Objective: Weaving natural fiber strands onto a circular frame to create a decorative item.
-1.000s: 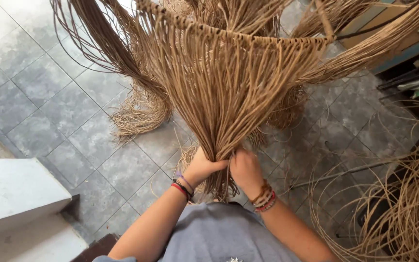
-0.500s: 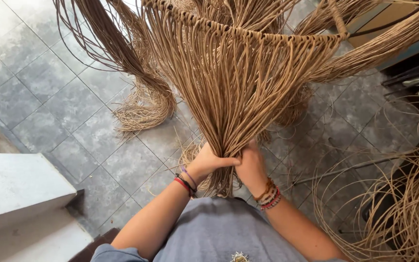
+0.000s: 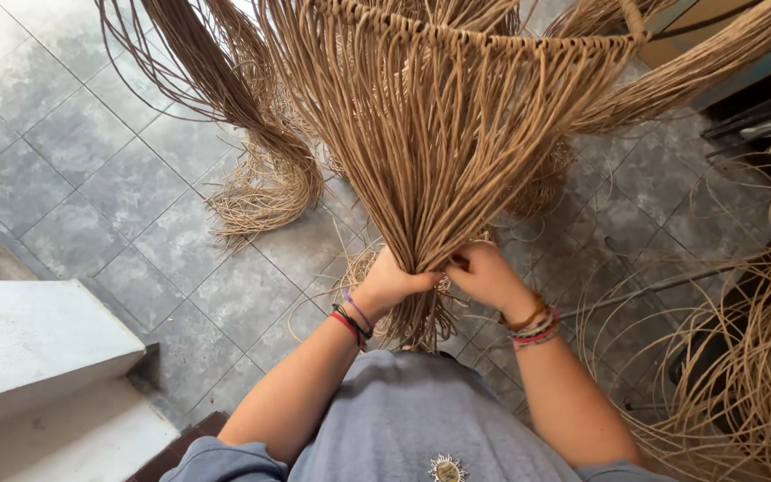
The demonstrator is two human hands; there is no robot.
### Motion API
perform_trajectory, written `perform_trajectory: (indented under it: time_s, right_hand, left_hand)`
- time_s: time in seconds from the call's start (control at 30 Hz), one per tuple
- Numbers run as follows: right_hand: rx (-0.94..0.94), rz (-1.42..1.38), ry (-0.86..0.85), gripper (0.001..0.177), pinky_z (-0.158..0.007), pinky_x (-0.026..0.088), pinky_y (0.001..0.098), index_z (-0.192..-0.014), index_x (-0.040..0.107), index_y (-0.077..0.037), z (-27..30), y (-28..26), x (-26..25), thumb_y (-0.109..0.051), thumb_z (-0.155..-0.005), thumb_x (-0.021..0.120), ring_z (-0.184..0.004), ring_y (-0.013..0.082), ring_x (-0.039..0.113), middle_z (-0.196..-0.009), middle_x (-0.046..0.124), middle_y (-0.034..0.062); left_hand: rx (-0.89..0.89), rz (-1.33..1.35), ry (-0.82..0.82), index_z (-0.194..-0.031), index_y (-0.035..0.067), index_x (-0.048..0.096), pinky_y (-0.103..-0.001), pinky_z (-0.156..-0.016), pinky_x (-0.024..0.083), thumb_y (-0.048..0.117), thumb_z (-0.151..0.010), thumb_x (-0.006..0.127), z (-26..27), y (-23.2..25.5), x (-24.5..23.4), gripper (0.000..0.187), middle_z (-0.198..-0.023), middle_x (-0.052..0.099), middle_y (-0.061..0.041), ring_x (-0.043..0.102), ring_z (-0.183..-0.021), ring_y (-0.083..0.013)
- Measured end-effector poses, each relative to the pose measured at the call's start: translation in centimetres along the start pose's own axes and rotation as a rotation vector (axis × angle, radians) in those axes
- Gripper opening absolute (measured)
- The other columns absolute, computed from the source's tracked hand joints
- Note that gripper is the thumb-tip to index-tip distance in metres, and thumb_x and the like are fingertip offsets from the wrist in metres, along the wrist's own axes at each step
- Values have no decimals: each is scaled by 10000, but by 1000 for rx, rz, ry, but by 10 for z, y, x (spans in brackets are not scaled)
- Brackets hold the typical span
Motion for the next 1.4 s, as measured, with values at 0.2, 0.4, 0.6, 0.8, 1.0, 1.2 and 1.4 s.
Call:
perform_trajectory:
  time_s: [0.2, 0.4, 0.6, 0.8, 1.0, 1.2, 1.4]
  right_hand:
    - [66, -1107, -96, 231, -366, 250, 207, -775, 484, -130, 21, -4, 10, -85, -923, 655, -456, 54, 292, -581, 323, -83]
    - [286, -1323, 69, 297, -362, 190, 171, -798, 438, -156, 18, 40, 67, -187, -1093, 448, -435, 15, 222, -656, 235, -74]
    - [646, -1192, 262, 315, -379, 279, 135, -1005, 533, -191, 24, 54, 83, -429, -1100, 351, -408, 107, 411, -661, 501, 39]
    - [614, -1085, 245, 312, -404, 302, 164, -996, 549, -174, 11, 60, 70, -414, -1086, 371, -444, 131, 434, -672, 517, 52]
    - [593, -946, 238, 309, -435, 330, 197, -986, 569, -155, -12, 56, 60, -395, -1069, 394, -486, 159, 462, -684, 538, 69]
    - [563, -815, 227, 305, -465, 358, 232, -975, 588, -135, -14, 65, 46, -376, -1052, 417, -529, 188, 490, -697, 558, 86]
    - [523, -688, 224, 302, -496, 385, 266, -964, 607, -115, -12, 79, 25, -357, -1035, 440, -571, 217, 517, -710, 577, 103]
  left_hand:
    - [-9, 19, -10, -1207, -43, 673, -456, -867, 581, -14, -577, 957, 6, 27, 9, 692, -1070, 715, -154, 656, -990, -258]
    - [-19, 22, -28, -1204, -40, 652, -469, -870, 576, -9, -615, 953, 11, 35, 0, 662, -1082, 704, -146, 656, -1005, -274]
    - [-213, 180, 8, -1179, 27, 700, -489, -1016, 521, 241, -830, 858, 28, 13, -12, 439, -1177, 707, -143, 675, -1106, -275]
    - [-320, 764, -165, -1543, -38, 413, -576, -1207, 282, 1002, -766, 287, 50, -1, 9, 1304, -1570, 404, -270, 386, -1445, -424]
    - [309, -766, 18, -1235, -103, 644, -609, -902, 512, 220, -995, 634, 38, 22, -11, 402, -1063, 620, -368, 572, -1045, -564]
    - [314, -900, 34, -1201, -43, 663, -587, -864, 531, 265, -994, 627, 6, 52, -20, 374, -1042, 626, -300, 585, -1014, -514]
    - [326, -1065, 47, -1161, 29, 686, -560, -819, 555, 321, -992, 619, -15, 76, -17, 343, -1017, 634, -217, 602, -976, -455]
Point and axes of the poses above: each hand's wrist, its own z-axis away from the middle knuckle, its own x-axis out of the palm, y = z × x, the point moved 7 cm from there along -z, towards the middle knuckle
